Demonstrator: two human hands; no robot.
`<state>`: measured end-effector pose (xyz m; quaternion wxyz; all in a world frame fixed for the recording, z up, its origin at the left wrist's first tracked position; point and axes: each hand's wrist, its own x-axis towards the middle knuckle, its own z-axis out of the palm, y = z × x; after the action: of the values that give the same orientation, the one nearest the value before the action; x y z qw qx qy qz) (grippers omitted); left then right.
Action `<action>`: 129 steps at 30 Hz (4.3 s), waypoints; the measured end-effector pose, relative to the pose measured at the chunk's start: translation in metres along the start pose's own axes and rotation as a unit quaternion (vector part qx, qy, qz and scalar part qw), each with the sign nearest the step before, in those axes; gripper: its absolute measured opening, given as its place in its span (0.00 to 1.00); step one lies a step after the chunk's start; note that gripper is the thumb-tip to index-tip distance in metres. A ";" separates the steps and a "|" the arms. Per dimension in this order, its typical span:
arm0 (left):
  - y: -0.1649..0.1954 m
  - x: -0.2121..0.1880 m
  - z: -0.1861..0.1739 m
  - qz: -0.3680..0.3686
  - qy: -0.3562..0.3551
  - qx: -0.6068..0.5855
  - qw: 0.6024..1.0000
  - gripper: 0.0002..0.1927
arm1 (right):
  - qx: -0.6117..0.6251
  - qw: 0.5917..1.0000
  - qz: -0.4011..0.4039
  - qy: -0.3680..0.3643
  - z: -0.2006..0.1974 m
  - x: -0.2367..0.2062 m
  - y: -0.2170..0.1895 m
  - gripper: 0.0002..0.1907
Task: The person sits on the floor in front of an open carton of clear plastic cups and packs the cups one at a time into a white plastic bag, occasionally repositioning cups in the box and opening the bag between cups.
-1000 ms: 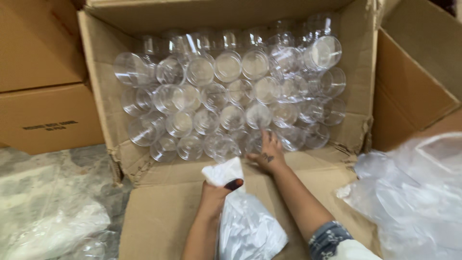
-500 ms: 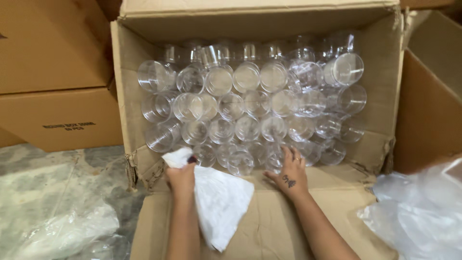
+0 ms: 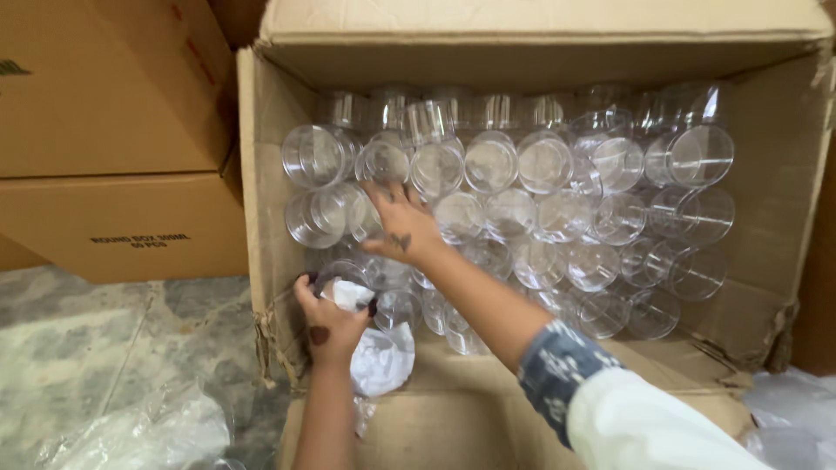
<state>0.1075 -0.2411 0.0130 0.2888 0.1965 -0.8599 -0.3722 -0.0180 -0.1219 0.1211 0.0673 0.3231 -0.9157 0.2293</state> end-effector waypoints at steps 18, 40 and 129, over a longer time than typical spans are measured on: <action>0.002 -0.022 0.051 0.068 0.137 -0.084 0.985 0.40 | 0.084 0.986 -0.070 -0.127 0.016 -0.042 0.060 0.54; 0.091 0.000 0.081 0.242 -0.145 -0.002 0.960 0.47 | 0.230 0.945 0.223 -0.068 -0.012 -0.294 0.232 0.44; -0.012 -0.100 0.003 -0.212 -0.381 -0.703 0.562 0.41 | 0.011 0.927 0.075 -0.368 -0.015 -0.129 0.140 0.47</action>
<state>0.1827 -0.1924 -0.0327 -0.1065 -0.0522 -0.2901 -0.9496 -0.0050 0.0530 0.0467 -0.2955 0.3155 -0.8952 0.1083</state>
